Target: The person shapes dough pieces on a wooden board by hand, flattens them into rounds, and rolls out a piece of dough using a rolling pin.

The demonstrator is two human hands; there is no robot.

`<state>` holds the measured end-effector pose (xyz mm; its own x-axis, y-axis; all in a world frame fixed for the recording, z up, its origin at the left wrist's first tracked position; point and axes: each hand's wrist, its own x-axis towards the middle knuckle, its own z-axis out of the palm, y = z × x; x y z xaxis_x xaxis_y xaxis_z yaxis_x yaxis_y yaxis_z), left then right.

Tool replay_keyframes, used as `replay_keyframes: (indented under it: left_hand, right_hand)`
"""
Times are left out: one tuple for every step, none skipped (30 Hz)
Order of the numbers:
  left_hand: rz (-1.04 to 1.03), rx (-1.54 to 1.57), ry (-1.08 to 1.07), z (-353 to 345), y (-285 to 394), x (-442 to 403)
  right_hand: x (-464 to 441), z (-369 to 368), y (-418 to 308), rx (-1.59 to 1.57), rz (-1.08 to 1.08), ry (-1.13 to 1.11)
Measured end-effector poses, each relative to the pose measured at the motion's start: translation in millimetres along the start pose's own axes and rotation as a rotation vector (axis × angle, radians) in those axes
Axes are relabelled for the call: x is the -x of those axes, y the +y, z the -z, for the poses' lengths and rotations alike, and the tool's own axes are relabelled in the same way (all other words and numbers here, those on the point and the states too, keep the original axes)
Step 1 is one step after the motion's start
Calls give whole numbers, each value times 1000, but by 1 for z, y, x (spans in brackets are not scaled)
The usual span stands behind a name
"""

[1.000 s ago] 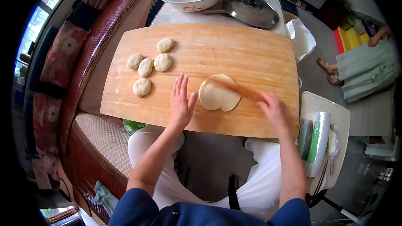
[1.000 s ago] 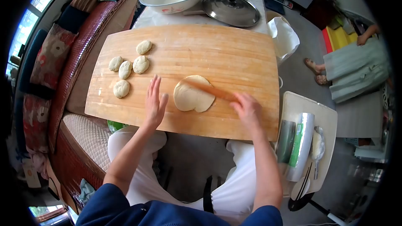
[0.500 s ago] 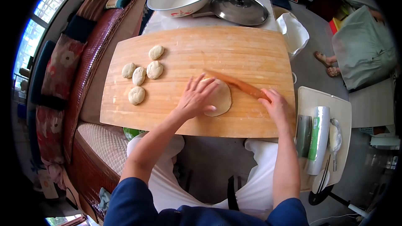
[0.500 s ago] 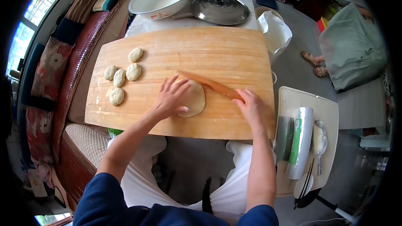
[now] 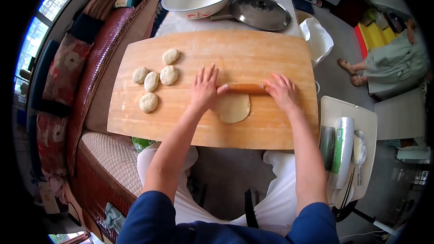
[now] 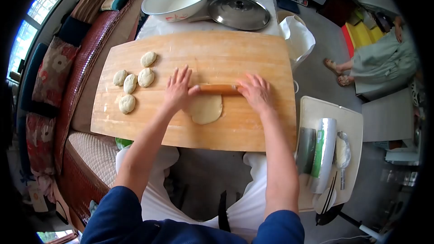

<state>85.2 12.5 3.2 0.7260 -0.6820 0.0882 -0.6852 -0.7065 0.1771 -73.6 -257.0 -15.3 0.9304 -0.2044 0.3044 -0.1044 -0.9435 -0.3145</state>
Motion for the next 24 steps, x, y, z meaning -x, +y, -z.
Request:
replay_keyframes:
  left_hand:
    - [-21, -36, -12, 3, 5, 5]
    - [-95, -39, -24, 4, 11, 26]
    - [-186, -26, -51, 5, 17, 54]
    - [-237, 75, -67, 9, 25, 83]
    - [-278, 145, -136, 19, 36, 105]
    - [-288, 166, -166, 26, 41, 118]
    - [-298, 186, -194, 30, 44, 125]
    - [-206, 222, -135, 28, 41, 123]
    - [-114, 255, -71, 24, 36, 116]
    - [-25, 287, -5, 26, 33, 105]
    - [25, 286, 59, 26, 32, 95]
    - [75, 284, 122, 29, 35, 84]
    - [126, 283, 184, 29, 40, 77]
    - [126, 278, 164, 15, 47, 72]
    - [119, 224, 139, 7, 58, 66]
    - [112, 171, 114, 0, 70, 61]
    - [105, 120, 87, -7, 81, 56]
    - [125, 103, 57, -12, 87, 49]
    - [95, 95, 68, -17, 90, 48]
    - [66, 87, 78, -21, 91, 47]
    - [38, 76, 85, -23, 92, 47]
    - [-61, 85, 55, -23, 87, 47]
    - [-159, 93, 25, -21, 76, 46]
    - [-257, 102, -5, -17, 64, 44]
  right_hand:
    - [7, 2, 1, 7, 16, 4]
    - [21, 5, 3, 9, 32, 12]
    - [38, 13, 0, 10, 47, 22]
    - [50, 21, -3, 10, 60, 30]
    - [58, 29, -7, -7, 60, -8]
    - [65, 42, -13, -24, 60, -47]
    - [69, 51, -18, -40, 61, -85]
    - [72, 54, -20, -130, 28, -105]
    - [73, 60, -19, -138, 7, -99]
    - [73, 65, -15, -146, -15, -91]
    - [74, 69, -12, -155, -41, -81]
    - [74, 70, -10, -273, -136, 5]
    - [72, 70, -8, -390, -229, 91]
    - [69, 71, -6, -507, -322, 178]
    - [64, 71, -4, -519, -366, 210]
    - [57, 71, -3, -530, -410, 242]
    - [50, 70, -3, -539, -458, 272]
    - [44, 68, -3, -552, -450, 319]
    - [42, 66, -5, -556, -468, 311]
    - [40, 63, -7, -563, -485, 302]
    - [41, 57, -7, -573, -504, 291]
    - [43, 50, -8, -592, -486, 298]
    - [45, 45, -7, -579, -467, 269]
    - [48, 41, -5, -567, -446, 240]
